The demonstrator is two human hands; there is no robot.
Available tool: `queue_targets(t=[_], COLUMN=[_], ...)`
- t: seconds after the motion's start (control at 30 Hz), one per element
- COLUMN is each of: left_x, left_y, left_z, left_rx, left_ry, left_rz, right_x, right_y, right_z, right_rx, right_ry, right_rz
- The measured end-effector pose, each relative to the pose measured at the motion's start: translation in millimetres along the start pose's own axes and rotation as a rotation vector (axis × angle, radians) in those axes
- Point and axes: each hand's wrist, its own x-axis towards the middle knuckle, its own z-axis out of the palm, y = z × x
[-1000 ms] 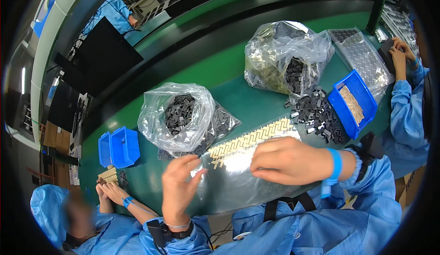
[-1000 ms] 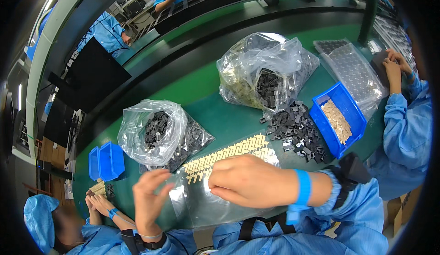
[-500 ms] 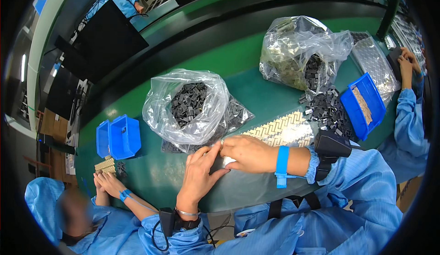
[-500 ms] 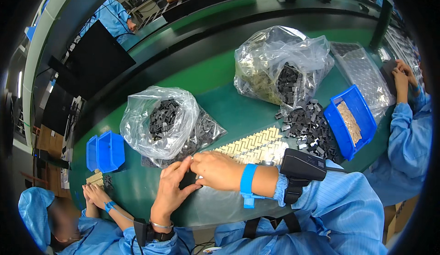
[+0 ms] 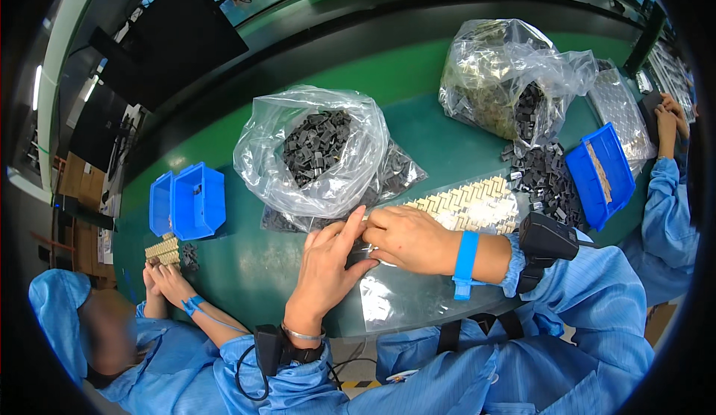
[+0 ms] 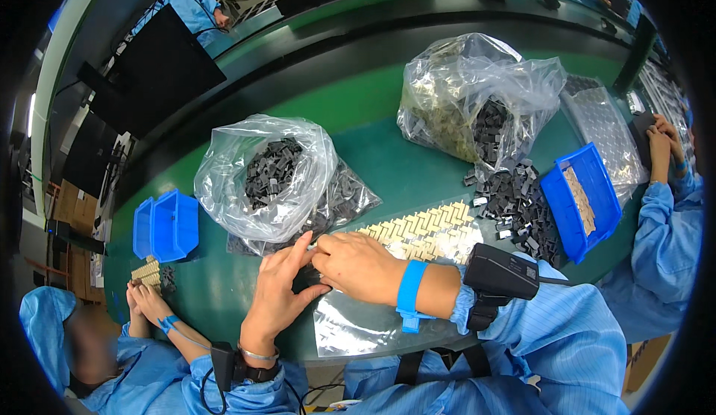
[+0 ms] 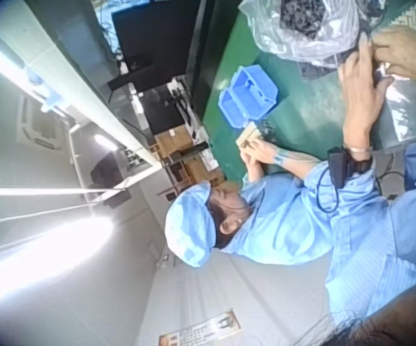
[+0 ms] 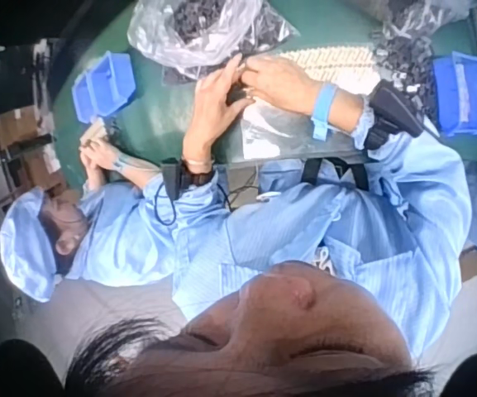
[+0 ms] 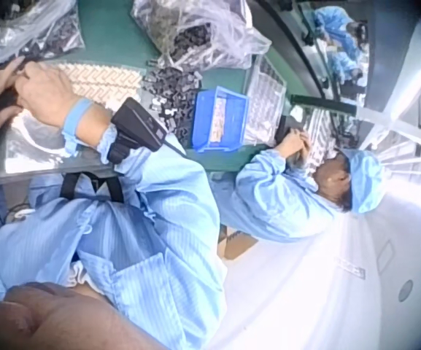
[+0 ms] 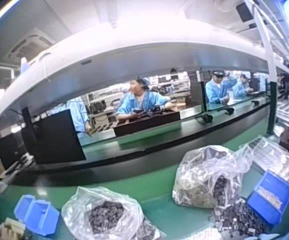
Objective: The person is manually assembling small plastic and metal components at an industrial workstation.
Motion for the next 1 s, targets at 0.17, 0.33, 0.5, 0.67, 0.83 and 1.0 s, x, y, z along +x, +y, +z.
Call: queue_targets(t=[0.17, 0.33, 0.5, 0.67, 0.83, 1.0], left_x=[-0.9, -0.3, -2.7, 1.3, -0.2, -1.2], left_y=[1.6, 1.9, 3.3, 6.6, 6.5, 6.6], left_z=[-2.4, -5.9, -5.9, -7.6, -10.2, -8.9], left_rx=[0.006, 0.021, 0.023, 0.007, -0.047, 0.0], left_ry=[0.006, 0.009, 0.002, -0.038, -0.052, -0.049], left_rz=[-0.004, -0.032, -0.049, 0.001, -0.04, -0.013], right_x=[3.8, 9.2, 7.7, -1.7, -22.3, -49.8], right_y=[-7.7, -10.4, -2.8, -22.2, -34.4, -33.7], right_z=[-5.4, -4.9, -11.8, -56.4, -85.6, -102.5], right_rx=[-0.01, -0.108, 0.062, 0.138, 0.127, 0.066], right_ry=[-0.009, -0.031, 0.13, 0.235, 0.224, 0.23], right_rz=[0.014, 0.006, 0.028, 0.096, 0.134, 0.175])
